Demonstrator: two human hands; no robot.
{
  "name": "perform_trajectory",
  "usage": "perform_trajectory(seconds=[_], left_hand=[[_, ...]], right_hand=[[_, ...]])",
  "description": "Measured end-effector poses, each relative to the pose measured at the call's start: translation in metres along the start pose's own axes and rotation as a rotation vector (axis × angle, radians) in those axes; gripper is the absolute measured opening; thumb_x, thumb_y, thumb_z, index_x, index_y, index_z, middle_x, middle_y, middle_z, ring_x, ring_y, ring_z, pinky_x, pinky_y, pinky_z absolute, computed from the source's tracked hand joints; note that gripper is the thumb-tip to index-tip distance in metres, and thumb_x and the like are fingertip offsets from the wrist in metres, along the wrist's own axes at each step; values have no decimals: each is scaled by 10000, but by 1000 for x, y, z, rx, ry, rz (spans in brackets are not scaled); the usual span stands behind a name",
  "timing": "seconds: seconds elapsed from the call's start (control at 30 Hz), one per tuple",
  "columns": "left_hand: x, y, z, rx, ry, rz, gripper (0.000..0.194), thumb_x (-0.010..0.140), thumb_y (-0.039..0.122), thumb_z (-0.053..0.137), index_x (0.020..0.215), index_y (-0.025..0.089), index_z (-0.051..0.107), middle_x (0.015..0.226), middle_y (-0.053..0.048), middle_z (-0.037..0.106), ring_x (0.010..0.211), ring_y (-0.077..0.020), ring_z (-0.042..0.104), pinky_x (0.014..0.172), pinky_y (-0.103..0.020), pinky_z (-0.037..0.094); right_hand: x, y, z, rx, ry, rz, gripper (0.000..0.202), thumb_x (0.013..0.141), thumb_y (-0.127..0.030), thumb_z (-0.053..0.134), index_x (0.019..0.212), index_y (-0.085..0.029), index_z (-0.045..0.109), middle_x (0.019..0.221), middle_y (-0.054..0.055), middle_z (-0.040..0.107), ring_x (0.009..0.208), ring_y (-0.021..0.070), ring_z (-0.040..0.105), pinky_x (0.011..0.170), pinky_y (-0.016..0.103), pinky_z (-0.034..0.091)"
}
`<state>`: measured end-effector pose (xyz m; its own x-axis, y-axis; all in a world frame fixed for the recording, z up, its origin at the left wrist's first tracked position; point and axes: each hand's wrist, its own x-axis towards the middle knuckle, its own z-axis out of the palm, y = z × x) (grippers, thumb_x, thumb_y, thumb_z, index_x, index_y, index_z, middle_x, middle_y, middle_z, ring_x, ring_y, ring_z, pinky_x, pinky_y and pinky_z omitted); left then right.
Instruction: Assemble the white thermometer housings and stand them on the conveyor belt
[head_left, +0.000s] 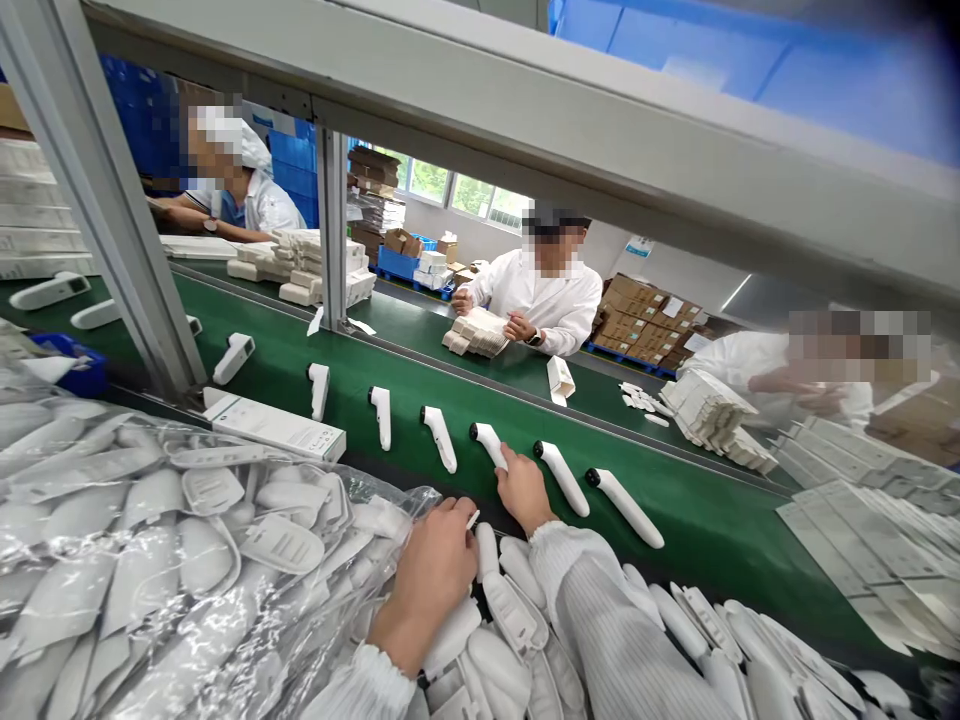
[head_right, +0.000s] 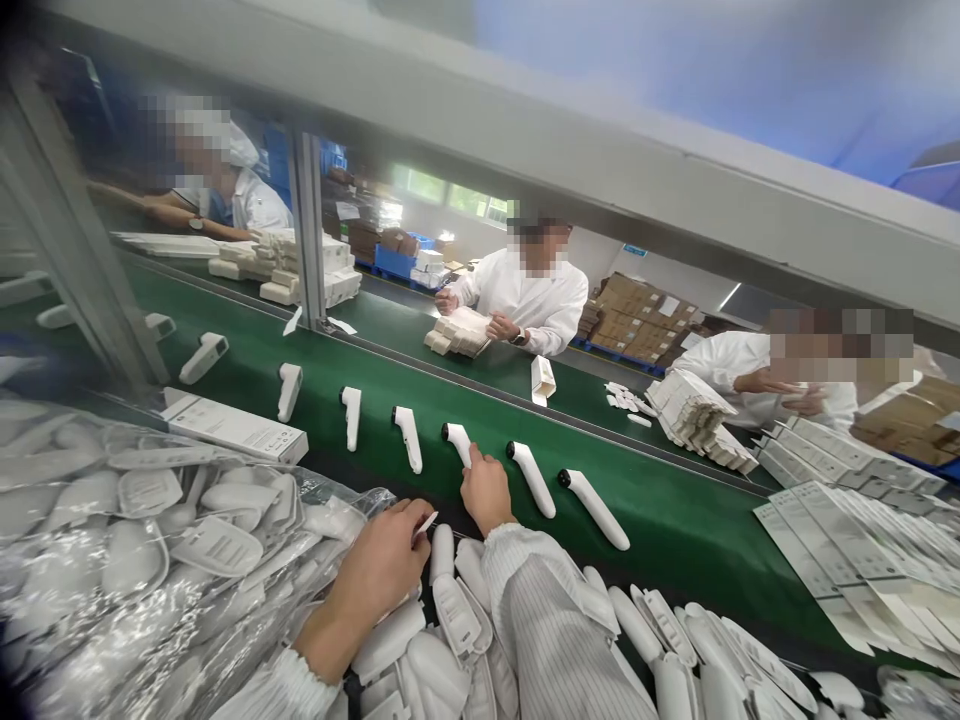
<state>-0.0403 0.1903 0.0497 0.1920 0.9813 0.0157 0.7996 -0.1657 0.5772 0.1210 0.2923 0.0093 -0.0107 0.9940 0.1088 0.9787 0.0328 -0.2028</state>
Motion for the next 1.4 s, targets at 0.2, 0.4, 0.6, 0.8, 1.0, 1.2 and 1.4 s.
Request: perform_trajectory(seconds=[0.2, 0.4, 0.6, 0.8, 1.0, 1.2, 1.4], left_hand=[[12, -6, 13, -724, 121, -83, 125, 777, 130, 516, 862, 210, 561, 817, -12, 640, 728, -170, 618, 704, -283, 447], [13, -3, 18, -981, 160, -36, 135, 815, 242, 556, 945, 207, 563, 935, -43, 651, 779, -175, 651, 737, -297, 497], [-1, 5, 17, -177, 123, 25, 506, 816, 295, 590, 1296, 159, 509, 1297, -162, 540, 1268, -337, 453, 1016, -453, 411], [-10, 9, 21, 82, -92, 49, 570, 735, 353, 713, 1246, 147, 567, 1439, -199, 439, 1331, -394, 371, 1069, -510, 346], [0, 2, 13, -161, 13, -4, 147, 836, 172, 535, 971, 217, 575, 941, -61, 650, 935, -257, 592, 786, -334, 420], [13, -5, 13, -772, 235, -107, 168, 829, 378, 600, 791, 220, 557, 675, 37, 558, 637, -148, 513, 630, -257, 383], [12, 2, 5, -1165, 281, -173, 291, 720, 426, 739, 774, 187, 582, 701, 32, 594, 668, -120, 535, 653, -239, 417]], right_hand=[[-17, 7, -20, 182, 99, -59, 455, 953, -333, 532, 1356, -121, 546, 1228, 193, 627, 1161, 309, 566, 973, 411, 435], [-65, -6, -40, 1180, -282, -105, 484, 840, -497, 664, 1212, -188, 644, 1071, 97, 714, 947, 235, 666, 868, 380, 516], [-40, -9, -27, 1190, -108, 60, 389, 757, -395, 725, 1063, -157, 714, 936, 71, 749, 830, 227, 674, 765, 337, 515], [-4, -23, -12, 397, -46, -99, 381, 909, -184, 545, 1278, -185, 641, 1137, 111, 720, 1035, 251, 664, 916, 345, 473], [4, -25, -6, -138, -28, -114, 459, 992, -248, 438, 1436, -133, 458, 1012, 169, 709, 930, 276, 681, 798, 333, 483], [6, -12, -8, -177, -49, -107, 443, 1000, -283, 445, 1423, -155, 477, 970, 157, 719, 910, 272, 684, 768, 327, 480], [6, 0, -21, -126, 1, -95, 379, 994, -336, 481, 1319, -176, 596, 937, 155, 734, 957, 295, 674, 829, 374, 477]])
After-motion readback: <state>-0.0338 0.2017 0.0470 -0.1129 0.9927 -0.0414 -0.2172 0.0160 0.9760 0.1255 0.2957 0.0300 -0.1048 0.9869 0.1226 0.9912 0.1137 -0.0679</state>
